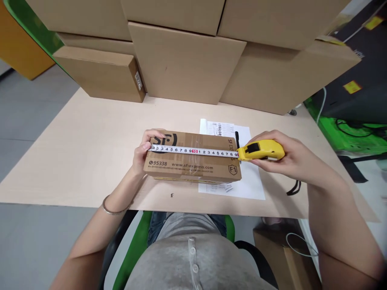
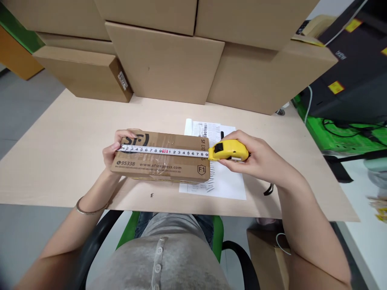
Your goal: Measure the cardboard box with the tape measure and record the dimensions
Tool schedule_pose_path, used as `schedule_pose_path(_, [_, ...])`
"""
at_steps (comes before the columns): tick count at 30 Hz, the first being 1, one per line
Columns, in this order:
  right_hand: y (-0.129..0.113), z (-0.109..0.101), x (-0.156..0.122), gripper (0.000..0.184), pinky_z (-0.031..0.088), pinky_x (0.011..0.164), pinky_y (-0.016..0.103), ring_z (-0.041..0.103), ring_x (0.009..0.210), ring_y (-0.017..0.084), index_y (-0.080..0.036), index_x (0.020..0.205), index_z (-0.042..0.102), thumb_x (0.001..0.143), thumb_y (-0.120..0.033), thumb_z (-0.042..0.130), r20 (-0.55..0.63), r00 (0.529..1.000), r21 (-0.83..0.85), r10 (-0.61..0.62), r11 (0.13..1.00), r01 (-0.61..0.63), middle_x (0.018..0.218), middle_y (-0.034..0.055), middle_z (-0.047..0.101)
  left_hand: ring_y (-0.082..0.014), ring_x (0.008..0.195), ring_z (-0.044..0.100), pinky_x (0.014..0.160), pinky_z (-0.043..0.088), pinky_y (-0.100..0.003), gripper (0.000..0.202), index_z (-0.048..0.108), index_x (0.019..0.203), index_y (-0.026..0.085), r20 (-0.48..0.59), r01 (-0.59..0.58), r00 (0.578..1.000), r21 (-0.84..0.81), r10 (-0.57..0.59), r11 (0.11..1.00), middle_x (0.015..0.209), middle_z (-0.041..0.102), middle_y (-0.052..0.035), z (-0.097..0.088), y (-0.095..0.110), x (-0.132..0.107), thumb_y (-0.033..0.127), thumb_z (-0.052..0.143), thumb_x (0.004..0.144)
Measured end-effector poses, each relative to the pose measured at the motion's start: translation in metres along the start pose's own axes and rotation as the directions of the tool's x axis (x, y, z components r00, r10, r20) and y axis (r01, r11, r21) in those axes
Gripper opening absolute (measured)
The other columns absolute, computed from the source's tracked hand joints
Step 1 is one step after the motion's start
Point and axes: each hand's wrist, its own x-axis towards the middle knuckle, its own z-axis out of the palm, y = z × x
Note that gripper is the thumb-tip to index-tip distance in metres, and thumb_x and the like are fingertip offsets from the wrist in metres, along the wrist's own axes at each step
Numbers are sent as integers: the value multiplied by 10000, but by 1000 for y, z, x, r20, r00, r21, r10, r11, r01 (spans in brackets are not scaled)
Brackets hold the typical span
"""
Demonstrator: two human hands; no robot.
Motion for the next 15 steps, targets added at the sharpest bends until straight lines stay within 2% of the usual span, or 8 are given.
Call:
schedule_pose_path(8, [8,4,-7,301,492,637,337,634,810,211,-331,1093,635,831,-387,772,-26,1000,48,10,999,-9,1004,24,661,-267,965,628,867,523,-427,321,732,911,257,18,-7,1000,24,6,1000,1006,692,-81,0,2,2,531,591,821])
schedule_pose_path(15, [3,4,-6,297,483,622,334,623,767,211,-317,1051,669,797,-409,794,-32,998,61,55,997,-53,945,20,668,-261,959,614,866,500,-418,315,736,916,261,4,4,1000,41,-5,999,1015,700,-78,0,3,1,517,578,823])
